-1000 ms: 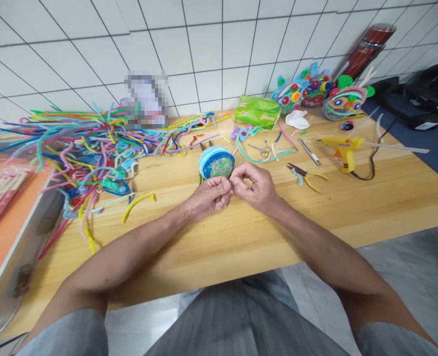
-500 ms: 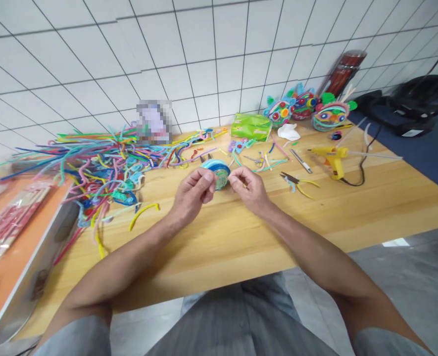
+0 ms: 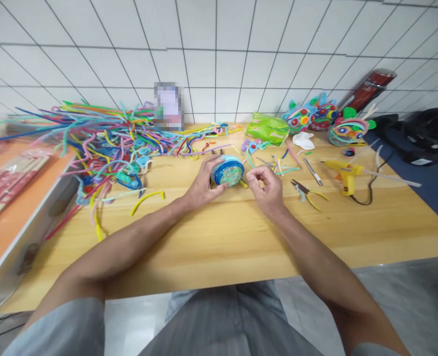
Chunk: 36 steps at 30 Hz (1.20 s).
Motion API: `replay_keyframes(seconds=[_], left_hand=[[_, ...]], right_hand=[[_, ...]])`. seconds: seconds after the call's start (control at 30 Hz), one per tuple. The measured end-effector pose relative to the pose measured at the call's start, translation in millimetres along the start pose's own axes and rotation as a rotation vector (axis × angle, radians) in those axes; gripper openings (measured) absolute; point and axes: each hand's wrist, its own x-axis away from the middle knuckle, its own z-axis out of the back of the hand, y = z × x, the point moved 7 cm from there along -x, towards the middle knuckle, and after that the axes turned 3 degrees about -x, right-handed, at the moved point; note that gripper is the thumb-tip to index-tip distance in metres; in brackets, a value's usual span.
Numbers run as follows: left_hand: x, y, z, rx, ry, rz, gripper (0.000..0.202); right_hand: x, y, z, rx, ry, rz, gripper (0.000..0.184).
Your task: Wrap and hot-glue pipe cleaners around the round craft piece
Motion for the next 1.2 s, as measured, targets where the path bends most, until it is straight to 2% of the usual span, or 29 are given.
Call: replay_keyframes(seconds=[0.2,0.33,0.5,0.77,1.07,1.2], left_hand=[[0.7,-1.9,-1.6,-0.003,0.036,0.017,0.068],[2.4,0.9,-0.2,-0.026,0.04,0.046,0.078],[0.5,0.1,-1.9,-0.033,0.017,0.045,0.077],[-1.8,-4.7,-4.1,0.032,0.048,0.033,0.076],[-2.2,-5.3,-4.8,0.044,0.039,0.039,0.076],[-1.7,-4.6,-3.9,0.042,0.046,0.033,0.075]], right_hand=[[-1.9,-20.6,-3.4,0.243,-0.022,0.161,0.014],[-5.7,-39.2,-13.7,0.406,-0.083,0.323,0.012],[-11.1,-42.4,-24.7,0.518,-0.118,0.495,0.013],[-14.7,-32.5,-31.8,0.566,-0.16,0.579,0.012],[-13.1,-23.7,-33.3,0.593,-0.16,0.569,0.014],[-10.9,-26.0,-34.6,0.605,-0.167,0.613,0.016]])
